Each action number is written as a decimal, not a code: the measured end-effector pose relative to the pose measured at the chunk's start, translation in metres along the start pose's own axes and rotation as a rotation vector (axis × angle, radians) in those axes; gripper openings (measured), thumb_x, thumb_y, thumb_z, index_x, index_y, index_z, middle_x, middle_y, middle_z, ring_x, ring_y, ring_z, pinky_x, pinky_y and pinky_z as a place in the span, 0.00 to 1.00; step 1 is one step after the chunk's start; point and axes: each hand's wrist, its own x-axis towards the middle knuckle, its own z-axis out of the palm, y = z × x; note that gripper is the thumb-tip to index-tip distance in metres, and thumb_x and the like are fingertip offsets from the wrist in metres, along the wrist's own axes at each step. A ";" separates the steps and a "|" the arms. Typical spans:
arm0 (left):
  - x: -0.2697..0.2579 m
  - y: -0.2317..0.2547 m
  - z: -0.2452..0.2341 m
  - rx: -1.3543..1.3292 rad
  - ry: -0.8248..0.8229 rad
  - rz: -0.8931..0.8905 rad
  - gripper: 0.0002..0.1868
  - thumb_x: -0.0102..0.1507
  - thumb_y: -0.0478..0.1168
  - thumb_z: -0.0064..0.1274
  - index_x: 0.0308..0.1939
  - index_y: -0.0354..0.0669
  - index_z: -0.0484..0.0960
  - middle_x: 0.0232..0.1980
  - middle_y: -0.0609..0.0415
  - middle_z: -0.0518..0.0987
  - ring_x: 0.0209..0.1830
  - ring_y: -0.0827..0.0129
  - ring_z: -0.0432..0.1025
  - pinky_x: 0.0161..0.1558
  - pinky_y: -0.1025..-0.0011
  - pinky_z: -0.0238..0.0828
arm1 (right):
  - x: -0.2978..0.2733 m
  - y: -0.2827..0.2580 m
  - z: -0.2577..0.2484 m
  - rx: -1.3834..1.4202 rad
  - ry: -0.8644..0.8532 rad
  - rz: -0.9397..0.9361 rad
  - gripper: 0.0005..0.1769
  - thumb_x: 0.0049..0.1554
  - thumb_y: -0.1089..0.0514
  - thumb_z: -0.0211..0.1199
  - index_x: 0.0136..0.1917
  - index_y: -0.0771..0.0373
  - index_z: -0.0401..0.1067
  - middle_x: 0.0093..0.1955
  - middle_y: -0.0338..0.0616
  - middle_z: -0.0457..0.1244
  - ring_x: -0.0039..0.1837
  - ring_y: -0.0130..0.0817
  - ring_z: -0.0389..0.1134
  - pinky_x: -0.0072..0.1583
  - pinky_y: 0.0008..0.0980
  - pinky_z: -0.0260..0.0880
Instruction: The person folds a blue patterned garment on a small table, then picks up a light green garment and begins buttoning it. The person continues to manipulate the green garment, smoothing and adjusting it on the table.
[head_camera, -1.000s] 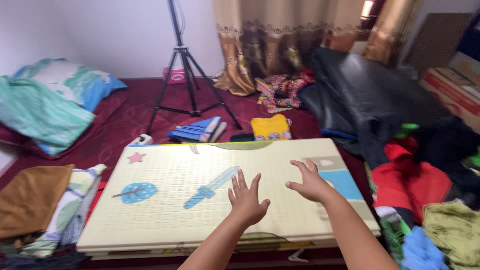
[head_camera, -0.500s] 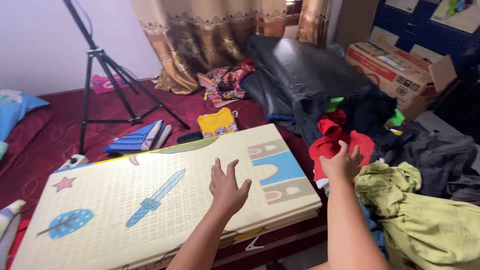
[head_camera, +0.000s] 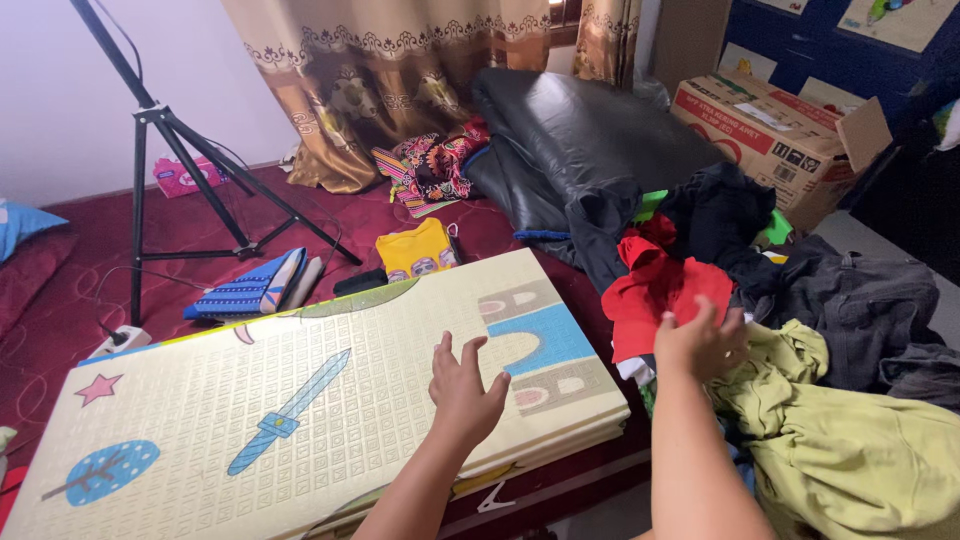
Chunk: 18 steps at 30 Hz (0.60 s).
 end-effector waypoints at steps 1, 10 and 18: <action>0.000 0.000 0.000 -0.005 0.008 0.005 0.35 0.61 0.51 0.58 0.70 0.55 0.63 0.80 0.33 0.40 0.82 0.39 0.34 0.71 0.39 0.39 | 0.002 0.001 -0.006 0.025 0.079 0.036 0.42 0.53 0.49 0.72 0.77 0.34 0.60 0.89 0.50 0.33 0.84 0.66 0.32 0.74 0.73 0.42; -0.012 0.004 -0.017 -0.032 0.017 0.020 0.33 0.61 0.50 0.58 0.69 0.53 0.65 0.79 0.33 0.43 0.82 0.41 0.36 0.70 0.40 0.42 | 0.052 0.044 0.011 0.228 -0.063 0.116 0.16 0.62 0.55 0.63 0.63 0.55 0.71 0.63 0.56 0.64 0.62 0.52 0.67 0.63 0.48 0.67; -0.019 0.021 -0.031 -0.459 -0.333 -0.183 0.48 0.63 0.46 0.58 0.80 0.51 0.44 0.78 0.45 0.60 0.71 0.54 0.70 0.66 0.59 0.74 | -0.102 -0.161 -0.037 1.351 -0.665 -0.655 0.07 0.67 0.67 0.51 0.55 0.67 0.70 0.51 0.42 0.66 0.50 0.26 0.67 0.56 0.28 0.73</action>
